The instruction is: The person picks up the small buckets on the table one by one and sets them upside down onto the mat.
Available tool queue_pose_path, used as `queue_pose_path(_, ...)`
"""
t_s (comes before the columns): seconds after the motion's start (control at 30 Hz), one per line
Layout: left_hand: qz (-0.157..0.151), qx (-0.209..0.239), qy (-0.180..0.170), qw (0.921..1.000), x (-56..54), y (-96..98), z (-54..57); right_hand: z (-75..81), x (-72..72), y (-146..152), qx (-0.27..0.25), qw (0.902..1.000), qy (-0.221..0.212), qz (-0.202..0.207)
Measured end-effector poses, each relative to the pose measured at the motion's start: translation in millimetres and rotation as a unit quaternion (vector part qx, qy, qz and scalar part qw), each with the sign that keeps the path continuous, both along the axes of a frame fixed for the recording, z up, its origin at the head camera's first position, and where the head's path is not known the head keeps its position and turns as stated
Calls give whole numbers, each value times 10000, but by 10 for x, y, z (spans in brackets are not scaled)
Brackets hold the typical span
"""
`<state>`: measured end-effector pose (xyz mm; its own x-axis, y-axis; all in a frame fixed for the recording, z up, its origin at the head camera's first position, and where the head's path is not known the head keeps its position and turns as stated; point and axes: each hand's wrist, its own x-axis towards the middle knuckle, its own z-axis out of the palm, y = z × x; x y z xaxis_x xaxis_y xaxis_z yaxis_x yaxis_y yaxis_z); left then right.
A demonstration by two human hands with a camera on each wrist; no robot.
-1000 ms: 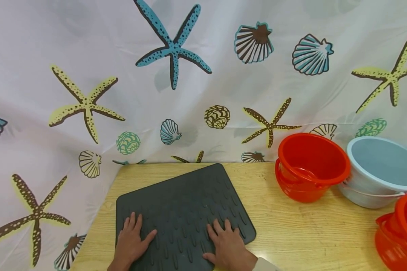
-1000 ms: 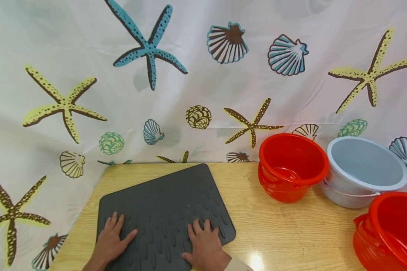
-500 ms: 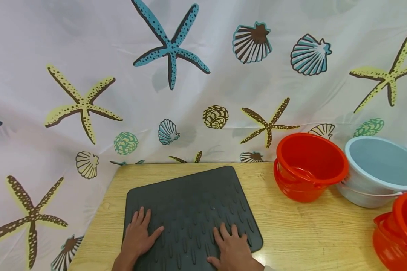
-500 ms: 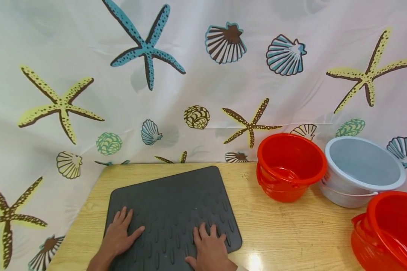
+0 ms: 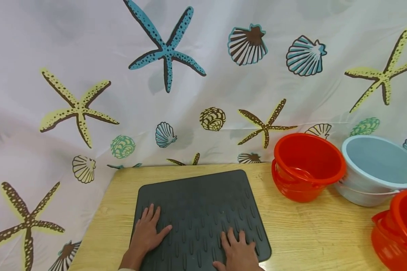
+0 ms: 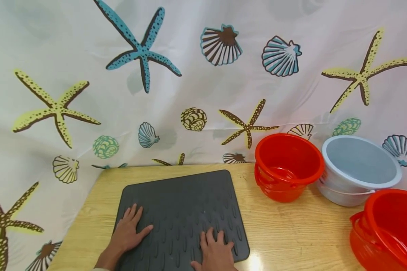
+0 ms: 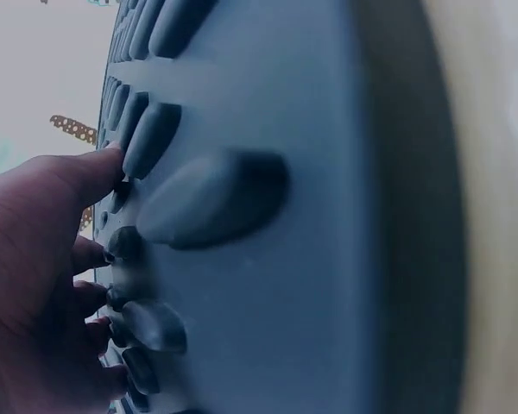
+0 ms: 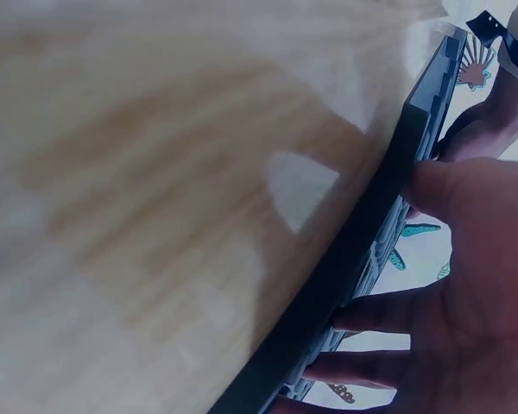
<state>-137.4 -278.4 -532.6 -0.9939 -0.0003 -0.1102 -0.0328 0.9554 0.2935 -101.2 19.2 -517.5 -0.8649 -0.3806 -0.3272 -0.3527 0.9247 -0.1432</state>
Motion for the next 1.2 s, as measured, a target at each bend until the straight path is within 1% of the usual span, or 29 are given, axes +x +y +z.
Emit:
queue_pose_path(0.07,-15,17,0,10000,-9,22,-11,-3,21,21,-38,10000,1,-55)
queue_pose_path(0.3,-202,168,14,9997,-67,109,-10,-10,83,103,-84,9992,326,-208)
queue_pose_path(0.57,-342,259,-119,9990,-137,207,14,-18,111,144,36,9987,266,-440)
queue_pose_path(0.67,-372,237,-147,9989,-161,239,18,-33,127,151,151,9982,332,-484)
queue_pose_path(0.8,-398,173,-126,9990,-180,273,4,-44,145,159,239,9976,383,-525)
queue_pose_path(1.0,-422,208,-51,9989,-202,312,-12,-40,160,190,245,9971,431,-576)
queue_pose_path(1.2,-453,253,50,9986,-197,342,-25,-58,174,222,233,9966,549,-566)
